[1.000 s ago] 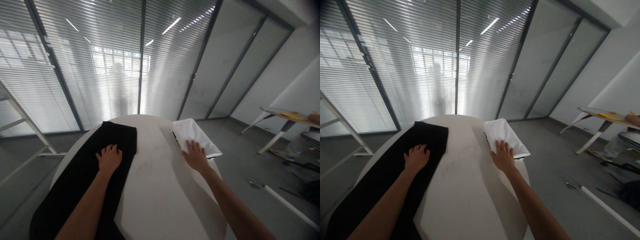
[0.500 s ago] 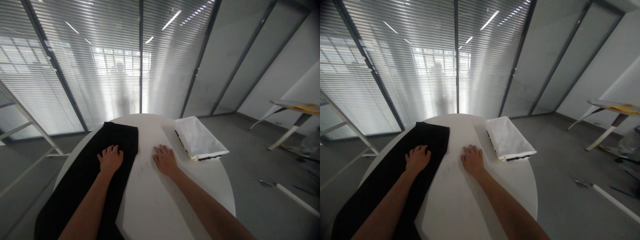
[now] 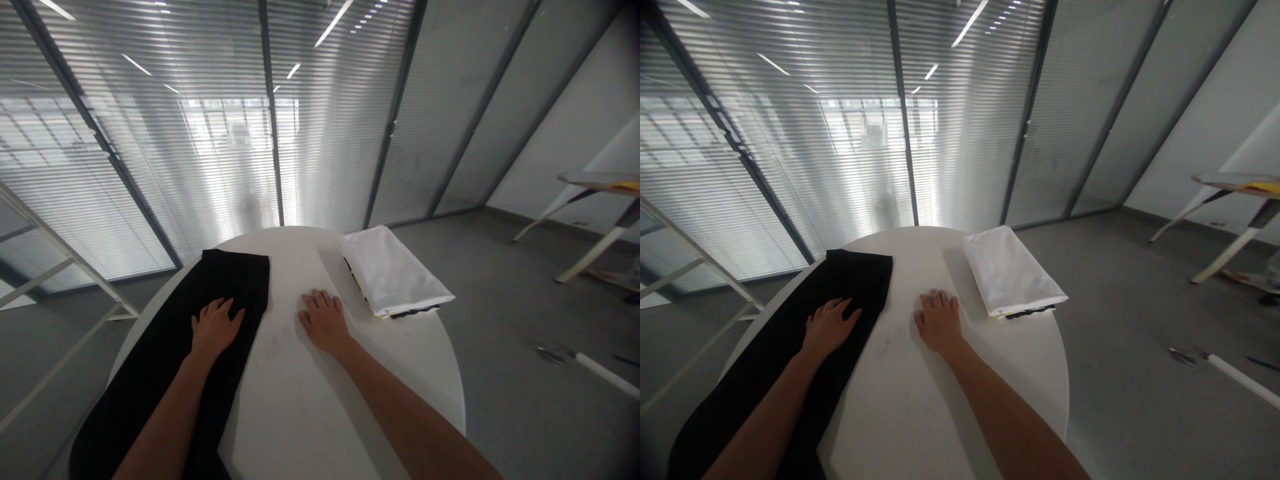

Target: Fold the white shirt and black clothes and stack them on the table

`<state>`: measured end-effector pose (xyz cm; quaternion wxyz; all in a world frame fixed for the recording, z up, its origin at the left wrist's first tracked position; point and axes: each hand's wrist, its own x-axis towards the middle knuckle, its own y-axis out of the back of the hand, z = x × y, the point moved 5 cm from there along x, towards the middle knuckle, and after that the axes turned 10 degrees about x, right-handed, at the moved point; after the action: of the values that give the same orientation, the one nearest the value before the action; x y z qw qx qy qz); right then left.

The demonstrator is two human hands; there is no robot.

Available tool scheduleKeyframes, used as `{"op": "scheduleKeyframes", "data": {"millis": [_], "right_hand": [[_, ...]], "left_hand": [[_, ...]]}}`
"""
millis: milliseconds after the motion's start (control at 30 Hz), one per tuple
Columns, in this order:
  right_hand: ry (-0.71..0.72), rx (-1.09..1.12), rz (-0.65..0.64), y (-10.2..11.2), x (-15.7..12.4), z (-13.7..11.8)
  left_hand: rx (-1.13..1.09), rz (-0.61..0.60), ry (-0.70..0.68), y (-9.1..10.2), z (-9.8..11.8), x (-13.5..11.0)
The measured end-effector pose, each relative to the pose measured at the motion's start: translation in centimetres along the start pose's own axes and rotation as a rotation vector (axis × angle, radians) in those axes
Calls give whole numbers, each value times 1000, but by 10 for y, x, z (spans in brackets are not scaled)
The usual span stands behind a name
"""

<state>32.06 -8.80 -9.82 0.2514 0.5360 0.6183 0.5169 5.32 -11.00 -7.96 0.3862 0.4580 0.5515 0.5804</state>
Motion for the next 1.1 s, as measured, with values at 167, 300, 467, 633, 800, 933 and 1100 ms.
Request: {"op": "scheduleKeyframes", "data": {"millis": [167, 300, 467, 633, 800, 933, 1100], "right_hand": [[-1, 31, -1, 1, -1, 2], [18, 55, 1, 2, -2, 3], [13, 112, 26, 7, -1, 2], [132, 241, -3, 10, -1, -32], [294, 302, -56, -7, 4, -94], [288, 247, -78, -23, 19, -125], [149, 170, -101, -23, 44, -125]], "left_hand": [[-40, 7, 64, 14, -19, 4], [-58, 37, 214, 23, -48, 2], [24, 119, 90, 23, -39, -2], [73, 87, -50, 11, -24, -1], [-117, 150, 1, 10, -33, 3], [-253, 196, 37, 17, -36, 8], [-266, 172, 144, 26, -52, 20]]}}
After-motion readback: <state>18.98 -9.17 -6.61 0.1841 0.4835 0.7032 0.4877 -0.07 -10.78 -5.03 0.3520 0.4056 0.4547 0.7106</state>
